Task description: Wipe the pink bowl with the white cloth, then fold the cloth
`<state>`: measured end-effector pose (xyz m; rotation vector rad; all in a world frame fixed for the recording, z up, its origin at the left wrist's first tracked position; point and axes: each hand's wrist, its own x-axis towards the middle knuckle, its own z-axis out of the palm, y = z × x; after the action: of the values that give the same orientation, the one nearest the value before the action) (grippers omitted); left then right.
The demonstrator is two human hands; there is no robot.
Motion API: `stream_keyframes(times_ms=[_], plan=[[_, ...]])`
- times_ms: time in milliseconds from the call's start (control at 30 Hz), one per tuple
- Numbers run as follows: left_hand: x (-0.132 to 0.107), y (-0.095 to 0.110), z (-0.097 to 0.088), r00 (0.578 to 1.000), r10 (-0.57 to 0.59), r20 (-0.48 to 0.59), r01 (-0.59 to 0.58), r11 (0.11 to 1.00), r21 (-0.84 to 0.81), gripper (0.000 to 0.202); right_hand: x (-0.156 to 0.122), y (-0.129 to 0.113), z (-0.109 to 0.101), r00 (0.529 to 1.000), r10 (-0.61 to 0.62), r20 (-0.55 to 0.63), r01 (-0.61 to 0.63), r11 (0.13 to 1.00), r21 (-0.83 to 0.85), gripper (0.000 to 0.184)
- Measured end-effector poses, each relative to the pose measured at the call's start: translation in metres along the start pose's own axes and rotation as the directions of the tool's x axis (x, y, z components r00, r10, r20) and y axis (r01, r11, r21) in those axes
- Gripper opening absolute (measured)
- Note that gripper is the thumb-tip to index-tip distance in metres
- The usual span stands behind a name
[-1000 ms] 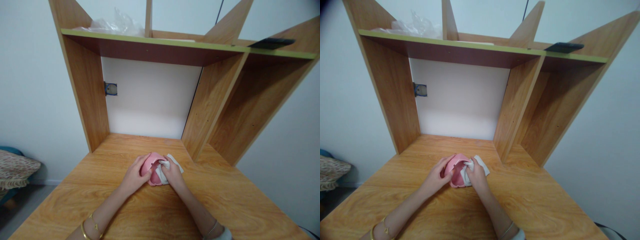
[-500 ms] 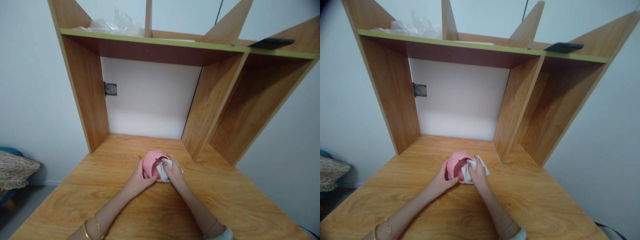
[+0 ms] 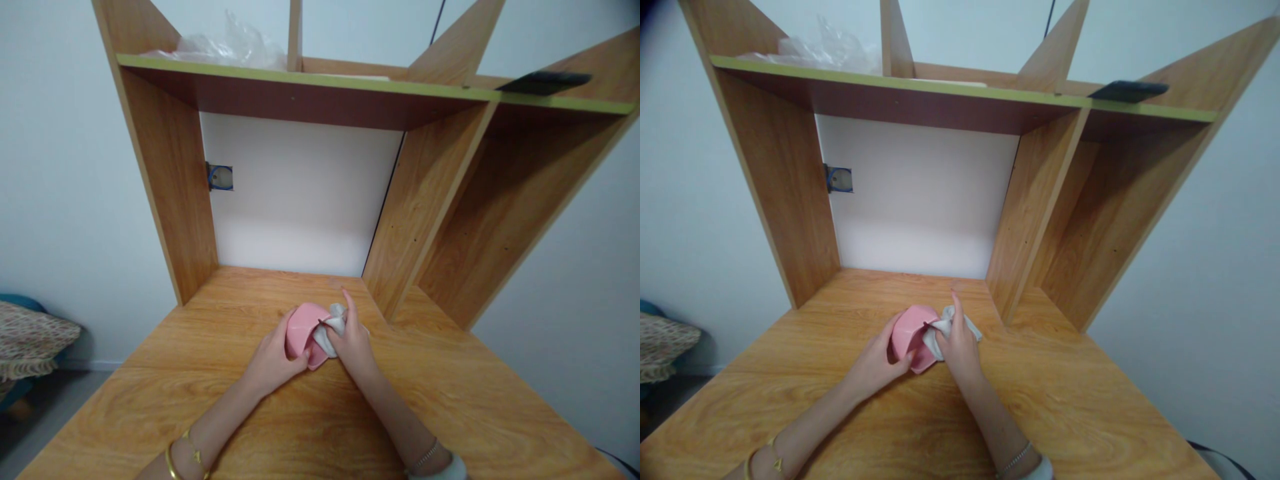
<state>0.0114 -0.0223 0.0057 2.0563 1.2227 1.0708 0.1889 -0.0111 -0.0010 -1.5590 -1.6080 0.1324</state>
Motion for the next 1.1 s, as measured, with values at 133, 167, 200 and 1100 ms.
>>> stream_keyframes(times_ms=[133, 167, 200, 1100], plan=[[-0.002, 0.001, -0.003, 0.999, 0.034, 0.033, -0.038, 0.992, 0.117, 0.073, -0.001, 0.000, 0.001, 0.998, -0.014, 0.067, 0.014, 1.000, 0.003, 0.070], [-0.002, 0.001, -0.004, 0.998, 0.055, 0.036, -0.059, 0.990, 0.131, 0.074, -0.001, 0.001, 0.002, 0.996, -0.010, 0.085, 0.009, 1.000, 0.014, 0.068], [-0.003, 0.001, -0.004, 0.997, 0.073, 0.035, -0.077, 0.987, 0.140, 0.074, -0.001, 0.002, 0.003, 0.995, -0.007, 0.102, 0.004, 1.000, 0.029, 0.067], [0.001, -0.004, 0.000, 0.994, 0.108, -0.006, -0.108, 0.988, -0.111, 0.080, 0.001, 0.001, 0.007, 0.994, 0.110, 0.016, -0.111, 0.970, 0.217, 0.064]])
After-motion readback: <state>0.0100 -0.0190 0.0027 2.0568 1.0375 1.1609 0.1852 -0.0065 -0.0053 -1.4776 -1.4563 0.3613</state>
